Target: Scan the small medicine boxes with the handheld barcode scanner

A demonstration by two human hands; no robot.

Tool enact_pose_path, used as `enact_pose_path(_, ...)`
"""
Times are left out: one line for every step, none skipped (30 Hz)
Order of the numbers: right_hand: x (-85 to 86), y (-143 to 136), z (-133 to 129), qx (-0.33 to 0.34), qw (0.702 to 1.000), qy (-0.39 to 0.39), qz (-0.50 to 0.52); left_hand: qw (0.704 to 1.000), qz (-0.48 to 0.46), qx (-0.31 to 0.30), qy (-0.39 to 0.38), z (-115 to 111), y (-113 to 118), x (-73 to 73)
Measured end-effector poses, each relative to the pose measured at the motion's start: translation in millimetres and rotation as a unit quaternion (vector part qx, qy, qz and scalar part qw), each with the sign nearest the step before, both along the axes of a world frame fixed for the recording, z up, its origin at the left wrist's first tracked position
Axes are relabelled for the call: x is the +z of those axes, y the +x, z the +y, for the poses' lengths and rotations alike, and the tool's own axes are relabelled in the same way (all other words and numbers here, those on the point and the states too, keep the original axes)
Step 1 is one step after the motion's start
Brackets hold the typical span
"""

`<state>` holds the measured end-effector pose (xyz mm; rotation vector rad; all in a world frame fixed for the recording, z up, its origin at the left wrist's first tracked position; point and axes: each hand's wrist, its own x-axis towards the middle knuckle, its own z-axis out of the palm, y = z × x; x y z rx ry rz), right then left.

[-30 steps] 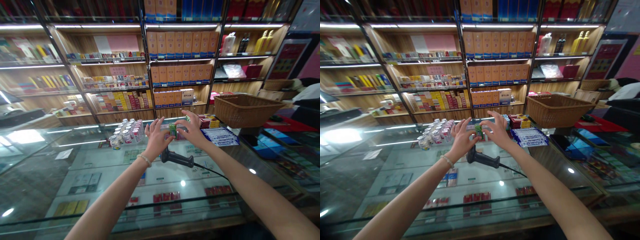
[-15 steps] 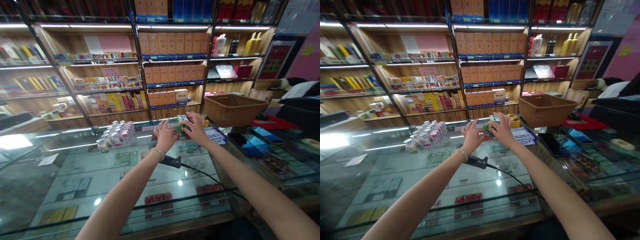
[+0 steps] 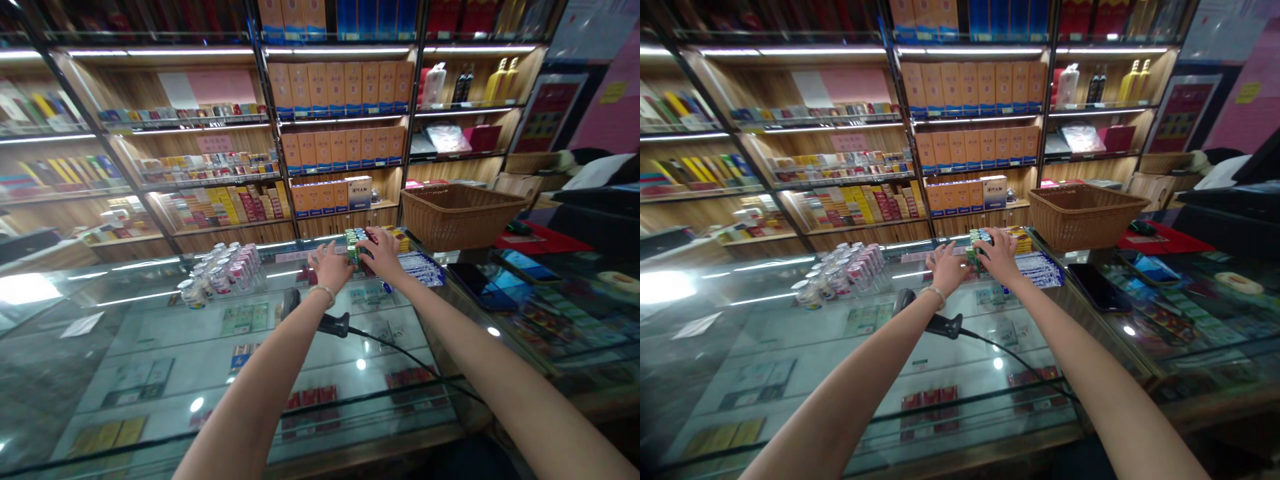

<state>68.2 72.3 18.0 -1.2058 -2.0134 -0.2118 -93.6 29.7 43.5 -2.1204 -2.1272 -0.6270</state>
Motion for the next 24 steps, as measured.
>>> enact_pose_path(-2.0, 0, 1, -0.003, 1.000, -0.003, 0.001, 1.000, 0.003, 0.002, -0.006, 2, 0, -1.3)
enact_pose_path(-4.0, 0, 3, -0.005, 1.000, -0.007, 0.002, 1.000, 0.005, 0.005, -0.012, 4, 1, -2.3)
enact_pose_path(-5.8, 0, 4, -0.006, 1.000, -0.009, 0.005, 1.000, 0.007, 0.007, -0.017, 5, 2, -3.1)
enact_pose_path(-7.6, 0, 4, -0.006, 1.000, -0.012, 0.008, 1.000, 0.008, 0.009, -0.022, 7, 3, -3.6)
enact_pose_path(-9.2, 0, 5, -0.006, 1.000, -0.014, 0.011, 1.000, 0.009, 0.011, -0.026, 8, 4, -3.9)
enact_pose_path(-10.9, 0, 6, -0.006, 1.000, -0.015, 0.015, 0.999, 0.009, 0.012, -0.028, 9, 5, -4.2)
enact_pose_path(-12.5, -1, 6, -0.006, 1.000, -0.016, 0.019, 0.999, 0.010, 0.013, -0.030, 10, 6, -4.4)
enact_pose_path(-14.0, -1, 7, -0.006, 1.000, -0.016, 0.023, 0.999, 0.011, 0.013, -0.032, 10, 7, -4.8)
enact_pose_path(-15.5, -1, 7, -0.007, 1.000, -0.016, 0.026, 0.999, 0.013, 0.014, -0.034, 10, 8, -5.4)
enact_pose_path(-16.8, -1, 7, -0.009, 0.999, -0.015, 0.027, 0.999, 0.014, 0.014, -0.036, 10, 9, -6.2)
enact_pose_path(-18.0, -1, 6, -0.011, 0.999, -0.016, 0.026, 0.999, 0.016, 0.014, -0.038, 10, 9, -7.2)
enact_pose_path(-19.0, -1, 6, -0.015, 0.999, -0.017, 0.022, 0.999, 0.017, 0.013, -0.040, 10, 10, -8.5)
enact_pose_path(-19.8, -1, 5, -0.020, 0.999, -0.020, 0.017, 0.999, 0.018, 0.014, -0.043, 10, 10, -9.9)
enact_pose_path(-20.3, -2, 5, -0.024, 0.999, -0.024, 0.012, 0.999, 0.017, 0.016, -0.046, 11, 10, -11.2)
enact_pose_path(-20.7, -2, 4, -0.028, 0.999, -0.027, 0.006, 0.998, 0.016, 0.018, -0.049, 11, 10, -12.4)
enact_pose_path(-20.9, -2, 4, -0.032, 0.999, -0.030, 0.001, 0.998, 0.015, 0.020, -0.052, 12, 10, -13.3)
enact_pose_path(-21.0, -2, 3, -0.035, 0.999, -0.032, -0.004, 0.998, 0.014, 0.022, -0.053, 13, 10, -14.0)
enact_pose_path(-21.1, -2, 3, -0.037, 0.999, -0.032, -0.009, 0.998, 0.014, 0.023, -0.054, 14, 11, -14.3)
enact_pose_path(-21.4, -2, 3, -0.038, 0.999, -0.031, -0.013, 0.998, 0.014, 0.023, -0.054, 14, 11, -14.3)
enact_pose_path(-21.8, -1, 3, -0.040, 0.999, -0.028, -0.015, 0.998, 0.015, 0.021, -0.054, 15, 11, -14.3)
enact_pose_path(-22.4, -1, 3, -0.041, 0.999, -0.026, -0.017, 0.998, 0.017, 0.019, -0.055, 16, 12, -14.1)
enact_pose_path(-23.1, 0, 3, -0.042, 0.999, -0.025, -0.016, 0.998, 0.019, 0.017, -0.055, 17, 12, -14.0)
enact_pose_path(-23.9, 0, 4, -0.043, 0.999, -0.026, -0.015, 0.998, 0.021, 0.015, -0.056, 17, 13, -14.1)
enact_pose_path(-24.7, 1, 4, -0.044, 0.999, -0.028, -0.014, 0.998, 0.024, 0.013, -0.057, 18, 13, -14.3)
